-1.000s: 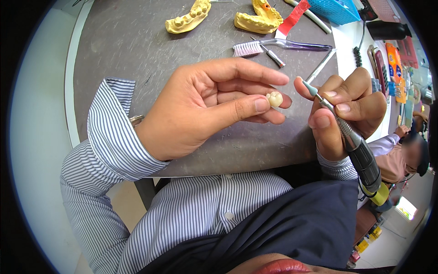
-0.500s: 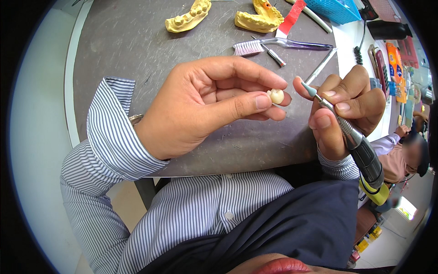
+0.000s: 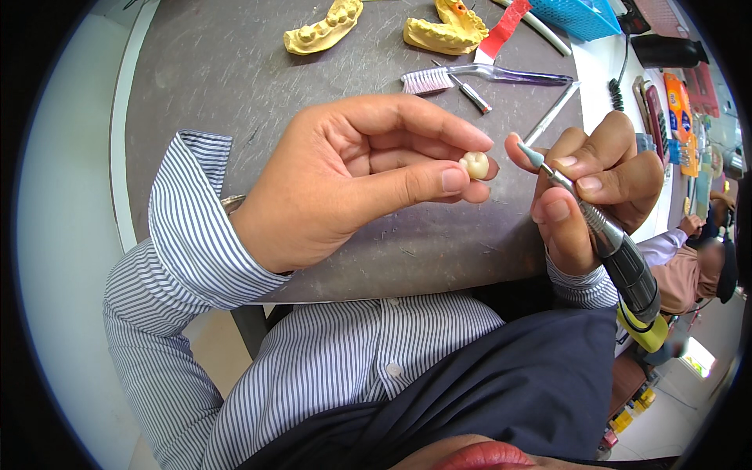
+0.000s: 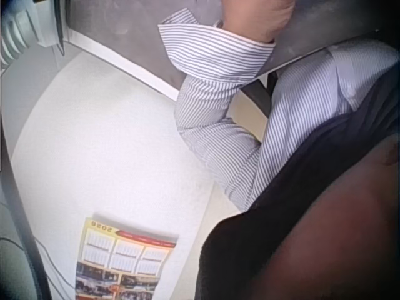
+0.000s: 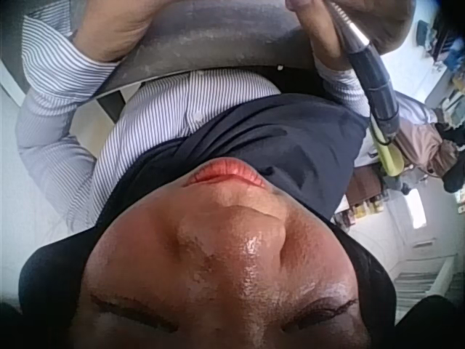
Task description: The person uses a rotary tool to carve and shape a small, tooth-like object. They periodically place the object into a yellow dental mold to check the fit and alignment.
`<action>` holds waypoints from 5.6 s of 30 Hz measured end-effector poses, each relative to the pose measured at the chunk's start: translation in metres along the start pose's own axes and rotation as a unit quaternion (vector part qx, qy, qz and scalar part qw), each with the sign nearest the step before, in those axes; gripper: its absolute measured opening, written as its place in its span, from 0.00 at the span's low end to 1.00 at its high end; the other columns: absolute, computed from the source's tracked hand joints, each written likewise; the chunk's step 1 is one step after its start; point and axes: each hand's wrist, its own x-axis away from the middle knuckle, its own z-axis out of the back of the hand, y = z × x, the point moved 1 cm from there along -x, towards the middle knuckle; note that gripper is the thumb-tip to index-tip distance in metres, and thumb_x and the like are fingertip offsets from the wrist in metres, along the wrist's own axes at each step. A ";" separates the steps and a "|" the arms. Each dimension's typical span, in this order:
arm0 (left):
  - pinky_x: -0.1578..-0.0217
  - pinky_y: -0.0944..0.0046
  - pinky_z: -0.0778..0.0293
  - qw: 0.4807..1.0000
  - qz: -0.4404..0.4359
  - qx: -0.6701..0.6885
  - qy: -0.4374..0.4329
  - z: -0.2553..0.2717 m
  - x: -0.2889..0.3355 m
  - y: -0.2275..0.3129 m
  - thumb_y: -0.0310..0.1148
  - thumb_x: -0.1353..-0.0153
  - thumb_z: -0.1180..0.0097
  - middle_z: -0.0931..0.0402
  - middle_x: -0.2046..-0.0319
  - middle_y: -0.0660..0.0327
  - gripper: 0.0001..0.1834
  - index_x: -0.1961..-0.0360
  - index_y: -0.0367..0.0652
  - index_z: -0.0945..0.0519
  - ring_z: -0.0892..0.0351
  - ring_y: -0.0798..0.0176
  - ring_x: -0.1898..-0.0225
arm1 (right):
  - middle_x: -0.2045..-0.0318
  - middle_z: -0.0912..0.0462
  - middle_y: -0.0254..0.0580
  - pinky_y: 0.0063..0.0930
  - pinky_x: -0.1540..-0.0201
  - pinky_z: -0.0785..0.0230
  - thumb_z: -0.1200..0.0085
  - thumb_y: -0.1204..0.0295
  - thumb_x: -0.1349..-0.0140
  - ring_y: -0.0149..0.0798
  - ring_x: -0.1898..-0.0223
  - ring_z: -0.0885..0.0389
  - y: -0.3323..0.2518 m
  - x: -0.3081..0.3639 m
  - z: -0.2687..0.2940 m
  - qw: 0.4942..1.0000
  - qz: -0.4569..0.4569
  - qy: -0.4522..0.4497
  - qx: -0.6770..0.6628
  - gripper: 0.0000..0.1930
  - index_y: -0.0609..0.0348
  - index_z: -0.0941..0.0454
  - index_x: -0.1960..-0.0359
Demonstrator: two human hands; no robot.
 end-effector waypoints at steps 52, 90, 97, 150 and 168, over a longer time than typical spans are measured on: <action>0.59 0.67 0.27 1.000 -0.005 0.009 -0.002 0.001 0.002 0.003 0.14 0.53 0.48 0.26 0.66 0.52 0.11 0.68 0.37 0.32 0.24 0.64 0.62 | 0.72 0.34 0.42 0.42 0.52 0.32 0.45 0.85 0.57 0.29 0.77 0.30 0.003 0.003 -0.009 0.997 -0.036 -0.044 -0.058 0.14 0.58 0.37 0.72; 0.59 0.67 0.25 0.999 -0.019 0.025 -0.009 0.001 0.001 0.000 0.14 0.52 0.49 0.27 0.64 0.49 0.11 0.67 0.36 0.31 0.24 0.62 0.62 | 0.72 0.33 0.43 0.34 0.54 0.30 0.46 0.84 0.57 0.31 0.75 0.27 0.008 0.004 -0.011 0.998 0.001 -0.029 -0.055 0.13 0.59 0.37 0.72; 0.59 0.67 0.25 0.999 -0.020 0.020 -0.015 0.002 0.001 -0.002 0.14 0.52 0.49 0.28 0.64 0.50 0.11 0.67 0.36 0.31 0.24 0.62 0.61 | 0.72 0.33 0.42 0.31 0.56 0.29 0.45 0.84 0.57 0.30 0.76 0.27 0.008 0.004 -0.011 0.997 -0.012 -0.018 -0.068 0.13 0.59 0.37 0.73; 0.56 0.67 0.28 0.997 0.063 -0.009 0.031 -0.001 0.003 0.001 0.16 0.51 0.48 0.26 0.65 0.52 0.09 0.67 0.35 0.30 0.25 0.62 0.59 | 0.73 0.34 0.47 0.30 0.72 0.23 0.47 0.87 0.56 0.33 0.81 0.28 0.000 0.000 -0.009 0.982 0.135 -0.034 0.125 0.15 0.62 0.37 0.69; 0.62 0.68 0.26 0.997 0.067 0.030 0.001 -0.002 0.003 0.002 0.30 0.41 0.56 0.26 0.62 0.51 0.13 0.56 0.36 0.30 0.23 0.67 0.67 | 0.70 0.35 0.41 0.38 0.62 0.25 0.52 0.83 0.48 0.29 0.75 0.29 0.001 0.000 0.001 0.998 0.023 0.013 0.065 0.10 0.59 0.38 0.68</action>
